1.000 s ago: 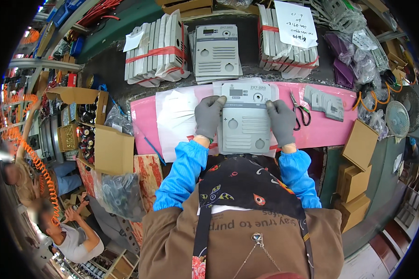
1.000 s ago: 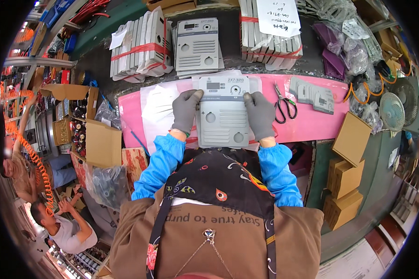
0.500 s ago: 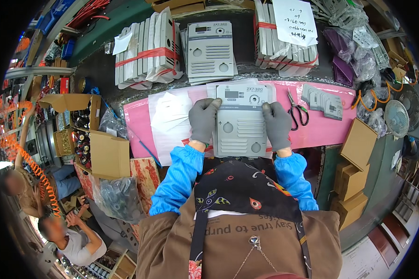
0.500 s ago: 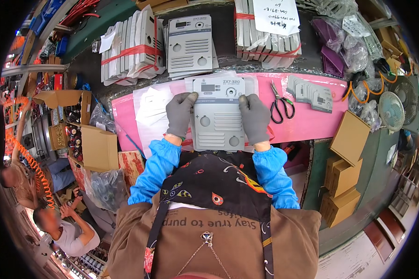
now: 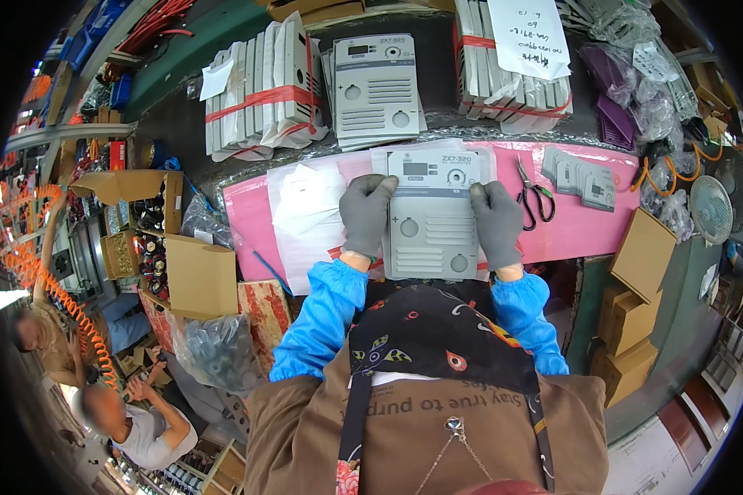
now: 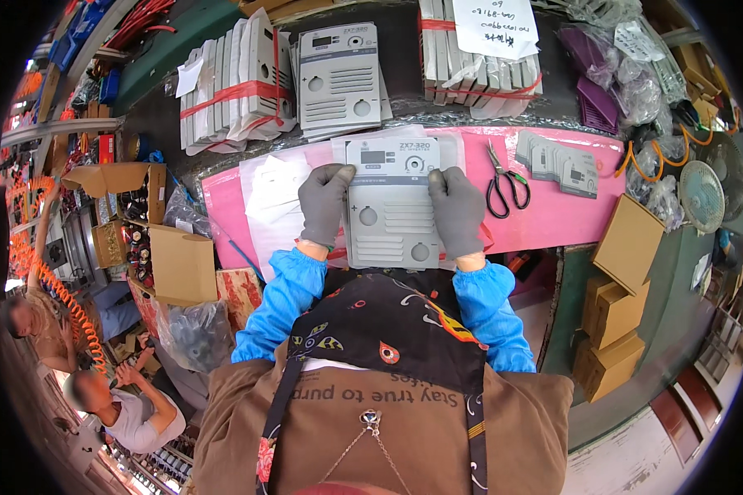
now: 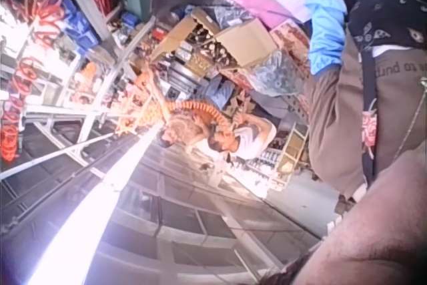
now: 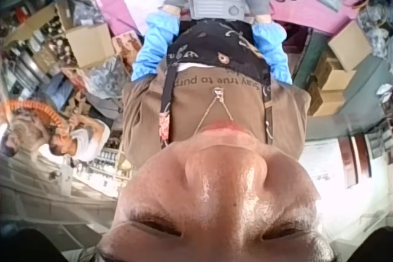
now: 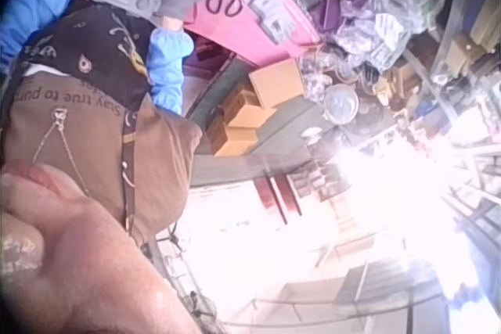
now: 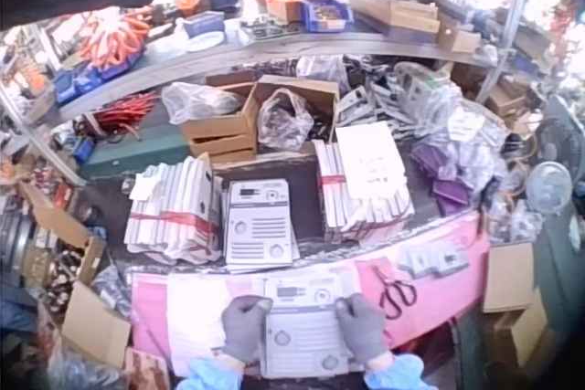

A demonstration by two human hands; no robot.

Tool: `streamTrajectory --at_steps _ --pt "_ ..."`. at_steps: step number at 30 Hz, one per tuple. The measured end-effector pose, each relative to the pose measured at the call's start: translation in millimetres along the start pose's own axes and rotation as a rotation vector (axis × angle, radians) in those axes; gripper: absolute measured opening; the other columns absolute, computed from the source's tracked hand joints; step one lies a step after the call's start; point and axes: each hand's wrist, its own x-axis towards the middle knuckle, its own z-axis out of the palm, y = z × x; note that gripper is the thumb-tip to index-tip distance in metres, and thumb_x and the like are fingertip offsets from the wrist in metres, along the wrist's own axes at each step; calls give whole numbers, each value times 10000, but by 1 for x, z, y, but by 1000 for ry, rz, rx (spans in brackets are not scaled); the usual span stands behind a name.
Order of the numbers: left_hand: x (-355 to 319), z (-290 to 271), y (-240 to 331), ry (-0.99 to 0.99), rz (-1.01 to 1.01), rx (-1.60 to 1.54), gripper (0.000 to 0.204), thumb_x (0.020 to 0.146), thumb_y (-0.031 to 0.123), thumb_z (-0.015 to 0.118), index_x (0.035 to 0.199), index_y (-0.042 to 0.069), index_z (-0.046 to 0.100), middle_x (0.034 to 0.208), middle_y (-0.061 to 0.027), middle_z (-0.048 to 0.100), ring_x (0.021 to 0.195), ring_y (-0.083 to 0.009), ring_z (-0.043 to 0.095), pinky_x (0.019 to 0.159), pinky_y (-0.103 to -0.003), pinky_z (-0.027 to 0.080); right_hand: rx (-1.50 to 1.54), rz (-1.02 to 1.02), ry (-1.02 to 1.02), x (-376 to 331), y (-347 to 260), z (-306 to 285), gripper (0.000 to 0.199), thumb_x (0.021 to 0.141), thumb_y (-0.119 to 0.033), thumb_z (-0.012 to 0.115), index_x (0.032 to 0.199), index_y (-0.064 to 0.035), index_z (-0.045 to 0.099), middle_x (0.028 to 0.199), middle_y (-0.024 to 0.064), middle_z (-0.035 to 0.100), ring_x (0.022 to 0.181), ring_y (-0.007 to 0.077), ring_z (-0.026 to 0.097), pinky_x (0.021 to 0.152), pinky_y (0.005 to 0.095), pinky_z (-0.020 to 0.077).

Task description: The person assembles grey plastic electronic components on a cluttered workbench. They handle the parts, align them, and use a pneumatic screwdriver to fasten screws into the casing. The person also stacks the finished units and handles a plastic bag of small black parts.

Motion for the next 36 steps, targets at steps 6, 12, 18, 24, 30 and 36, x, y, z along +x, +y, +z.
streamTrajectory --at_steps 6,12,18,24,30,36 --pt "3 -1 -6 -3 39 -3 297 822 215 791 962 -37 718 876 -93 718 779 -156 644 726 -295 518 -4 0 0 0 1 2 351 952 -321 623 781 -25 539 652 178 548 578 367 543 535 450 406" --pt "5 0 -5 -1 59 14 285 827 202 788 970 -34 714 859 -79 711 750 -134 627 691 -280 509 23 8 -6 1 -1 -1 339 950 -314 618 790 -23 552 657 183 548 582 368 548 541 446 411" --pt "6 -1 -7 -14 70 2 276 832 193 787 979 -28 713 847 -63 707 723 -112 611 661 -263 501 12 32 -12 0 -3 0 335 949 -314 613 801 -17 565 660 198 547 594 376 556 549 452 415" --pt "7 -3 -8 -21 46 17 312 822 227 794 973 -34 713 877 -96 721 776 -154 645 726 -294 519 -3 27 -2 -1 -4 1 340 950 -319 611 796 -20 562 657 198 552 597 380 563 551 460 417" --pt "5 0 -4 -17 90 42 301 822 215 791 968 -37 716 879 -92 722 776 -152 647 724 -289 520 -2 35 -1 0 1 1 337 953 -322 609 799 -26 565 662 185 572 597 371 574 558 459 424" --pt "3 -3 4 -35 50 51 337 815 241 784 999 -31 707 918 -127 724 837 -206 676 779 -320 532 -57 8 -17 6 -3 -1 303 950 -311 615 835 -32 591 717 191 613 638 374 596 585 435 447"
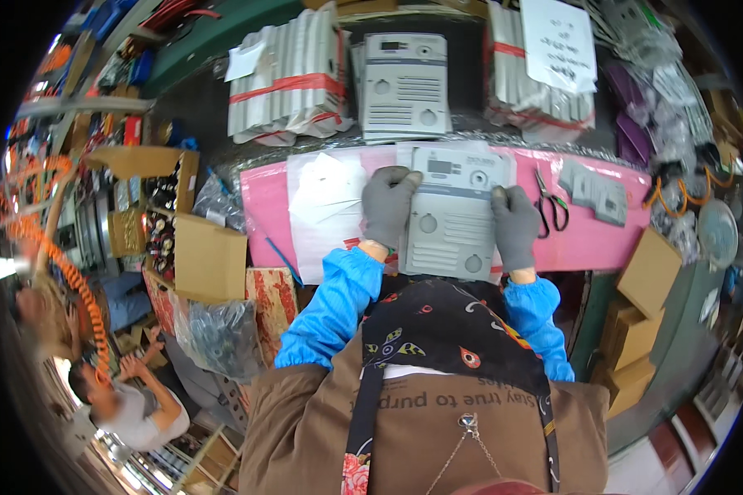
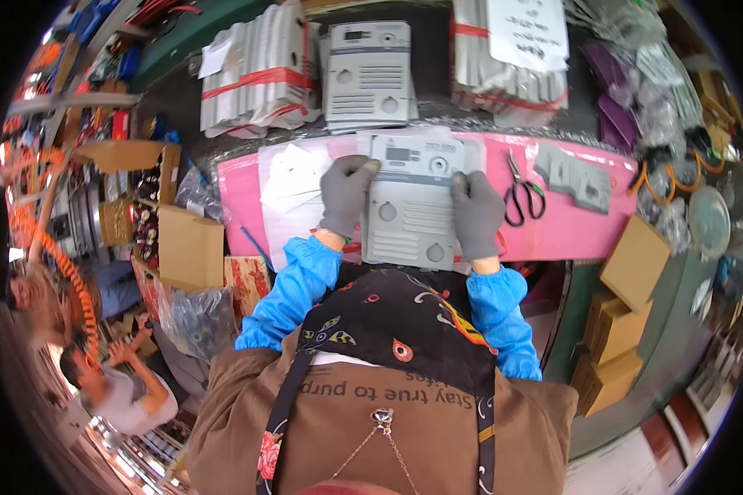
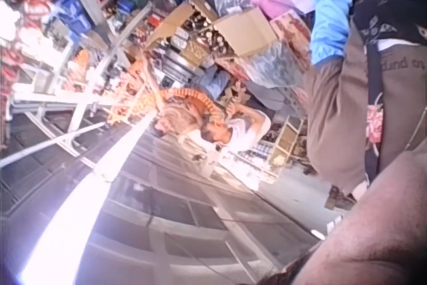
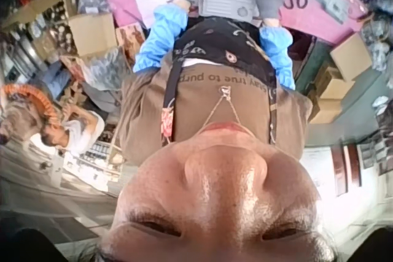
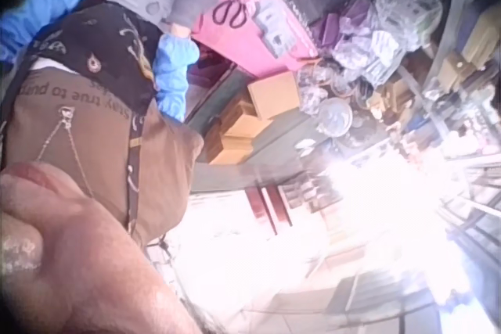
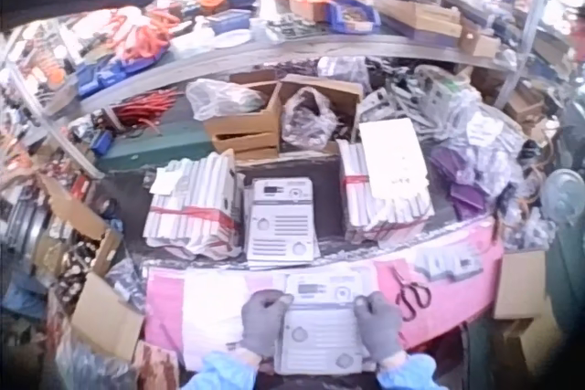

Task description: The person assembles grey plastic electronic components on a cluttered workbench. They handle the parts, align them, and use a pneumatic screwdriver to fasten screws into the casing. The person also stacks the finished units and handles a plastic bag of small black parts.

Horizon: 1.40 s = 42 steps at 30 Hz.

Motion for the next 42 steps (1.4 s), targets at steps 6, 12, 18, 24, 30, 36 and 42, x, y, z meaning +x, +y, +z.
streamTrajectory --at_steps 6,12,18,24,30,36,42 --pt "10 4 -13 -73 61 65 288 799 278 746 912 16 714 917 -142 681 877 -281 654 813 -392 512 70 -59 3 -3 23 7 266 936 -242 648 878 15 608 750 182 631 643 294 550 640 426 448" --pt "-6 -9 -9 63 -13 101 271 729 287 783 861 54 740 932 -159 707 865 -297 687 783 -400 521 -25 -57 -109 -6 11 6 426 1004 -379 535 898 33 567 852 216 614 744 338 554 706 460 436" --pt "-5 -1 -8 83 38 56 259 717 278 797 838 57 738 889 -147 705 838 -302 689 764 -412 520 -60 -54 -115 -4 3 -3 427 1007 -388 508 913 24 566 845 189 613 748 326 567 717 458 438" --pt "-3 1 -7 70 40 40 259 712 285 802 827 63 734 900 -150 704 850 -311 687 772 -424 518 -104 -47 -132 -2 -2 -6 439 1007 -387 485 932 38 567 866 207 628 762 332 575 717 459 438" --pt "0 4 -13 82 46 68 244 721 287 794 801 66 729 910 -140 694 869 -308 678 781 -425 513 -120 -89 -144 -4 -6 -9 436 1009 -372 486 914 47 560 810 202 620 694 317 548 679 458 430" --pt "-7 -5 -3 49 28 92 247 722 293 782 827 72 742 876 -149 711 850 -307 690 768 -425 519 -134 -98 -185 -8 -16 -15 407 1014 -343 496 860 30 547 729 154 586 624 254 500 624 426 409" --pt "-7 -2 -4 80 74 150 269 715 303 771 842 68 742 858 -153 715 826 -317 695 754 -432 523 -299 -285 -349 22 2 -26 380 999 -339 510 902 21 585 783 196 621 687 323 566 654 458 429"
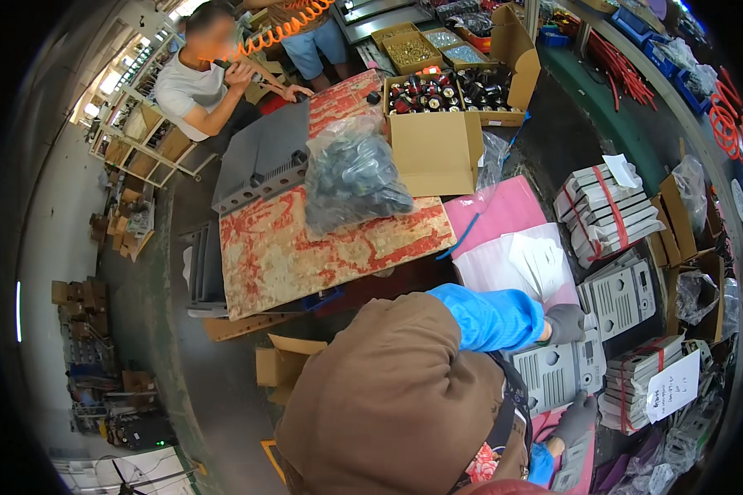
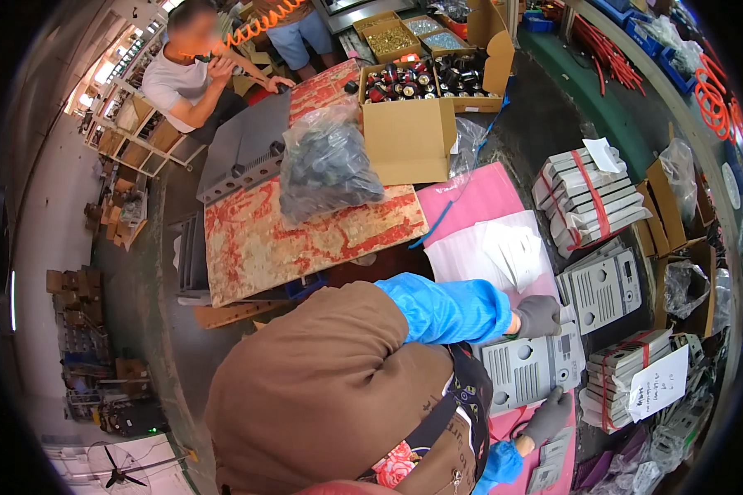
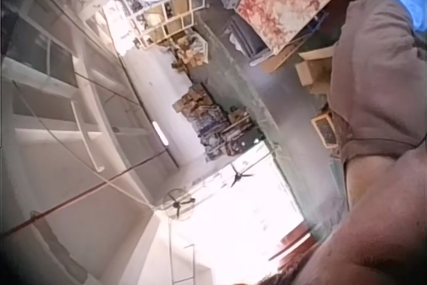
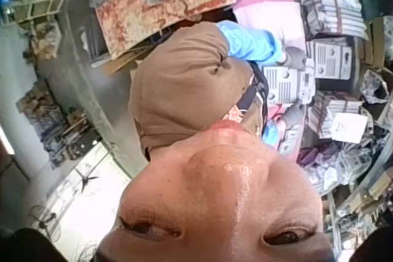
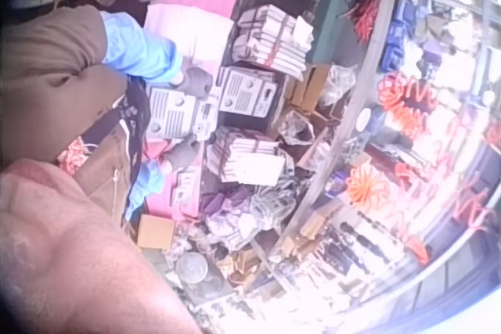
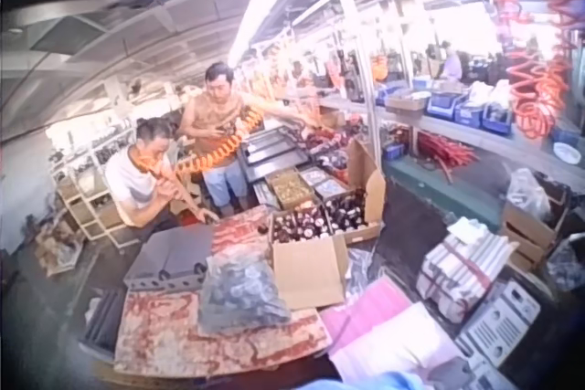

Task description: The person assembles grey plastic electronic components on a cluttered workbench. They handle the parts, align them, and use a pneumatic screwdriver to fasten screws into the casing. The person also stacks the finished units and handles a plastic bag of small black parts.

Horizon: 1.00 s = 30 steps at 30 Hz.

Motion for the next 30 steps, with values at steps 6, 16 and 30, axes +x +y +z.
streamTrajectory --at_steps 6,16,30 --pt "7 -4 6 -94 89 208 310 708 328 744 878 69 756 866 -162 718 828 -333 696 739 -449 528 -411 -239 -50 14 -9 -23 324 944 -307 572 917 -1 678 883 242 675 828 407 661 715 510 491" --pt "41 -28 56 -336 536 1036 321 707 364 710 838 78 777 826 -156 719 741 -311 708 641 -467 543 -772 -239 -142 30 -17 -42 400 899 -431 651 955 -50 757 909 205 724 872 387 707 730 484 556" --pt "-142 -47 -35 -49 532 592 333 807 372 697 1061 158 673 1049 -71 620 930 -286 647 734 -461 528 -580 -424 22 -1 -6 -52 381 940 -386 615 856 -26 705 826 220 697 774 400 685 661 502 516"
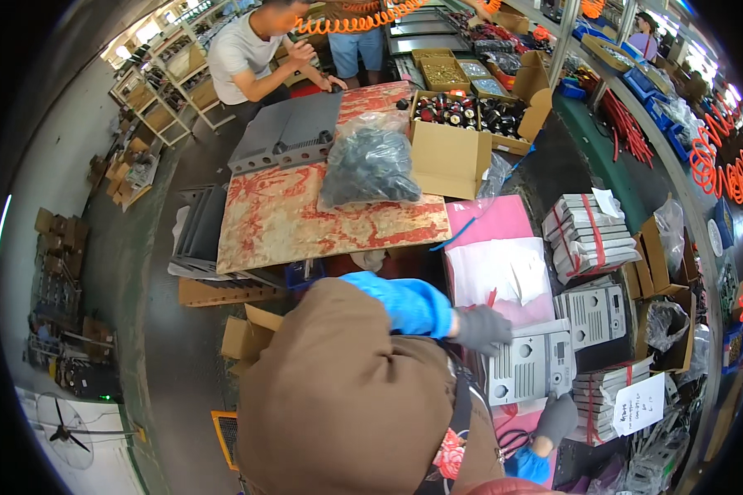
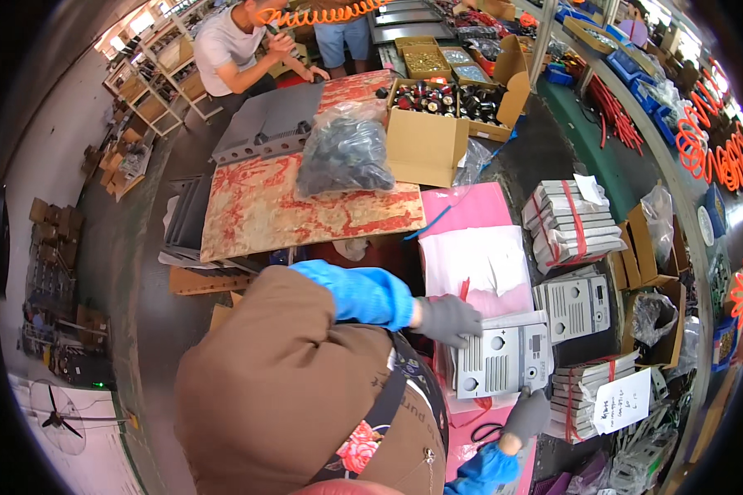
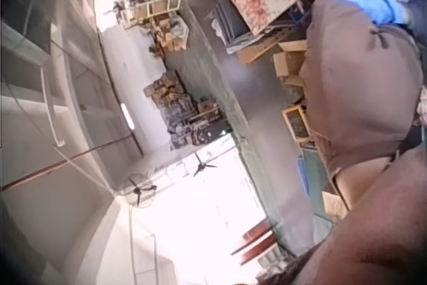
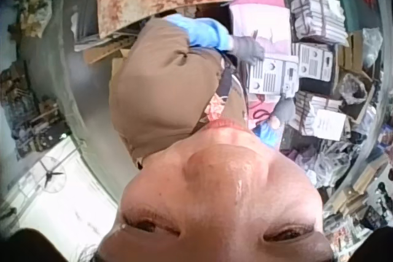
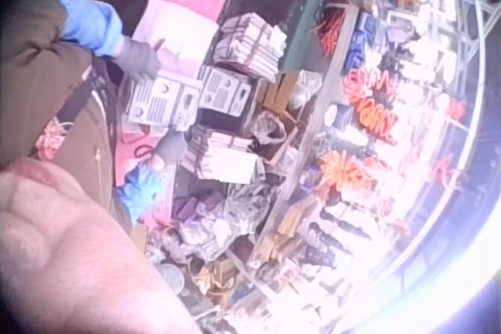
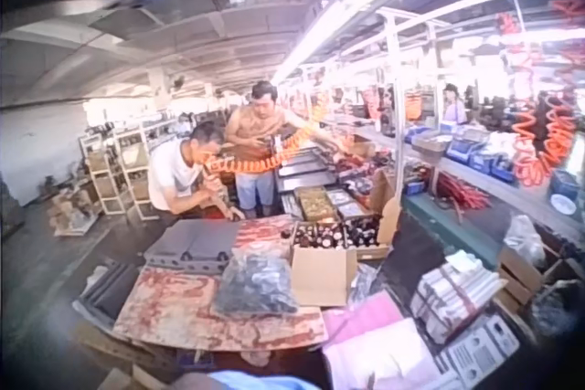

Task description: The person assembles grey plastic electronic components on a cluttered workbench. They handle the parts, align them, and use a pneumatic screwdriver to fasten screws into the casing. The person also stacks the finished units and handles a plastic bag of small black parts.

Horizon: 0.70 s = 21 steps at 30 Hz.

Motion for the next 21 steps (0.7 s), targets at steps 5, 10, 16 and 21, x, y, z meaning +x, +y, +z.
streamTrajectory --at_steps 5,10,16,21 --pt "-124 -50 -19 186 -473 -92 364 864 349 653 1149 123 674 1087 -104 655 1021 -299 645 853 -423 525 384 -138 82 -58 -77 -27 359 979 -354 592 837 -27 633 668 226 615 582 396 597 521 489 412" --pt "-187 -52 -49 395 -554 -240 346 875 347 642 1141 129 690 1072 -110 666 1023 -311 647 862 -430 524 626 -415 149 -71 -203 -47 207 961 -240 611 866 -71 683 715 200 634 603 369 619 549 432 452" --pt "-263 -90 -116 299 -347 -466 389 906 340 650 1236 133 652 1126 -127 662 1053 -317 645 901 -414 516 646 -675 25 -81 -389 -84 152 926 -235 665 966 -94 706 801 183 674 734 368 677 630 411 513" --pt "-351 -181 -193 690 -380 -359 346 921 330 661 1193 116 669 1064 -131 682 1000 -300 663 851 -398 528 612 -887 8 -75 -529 -130 171 910 -230 683 995 -83 708 854 168 698 780 347 694 669 402 533"
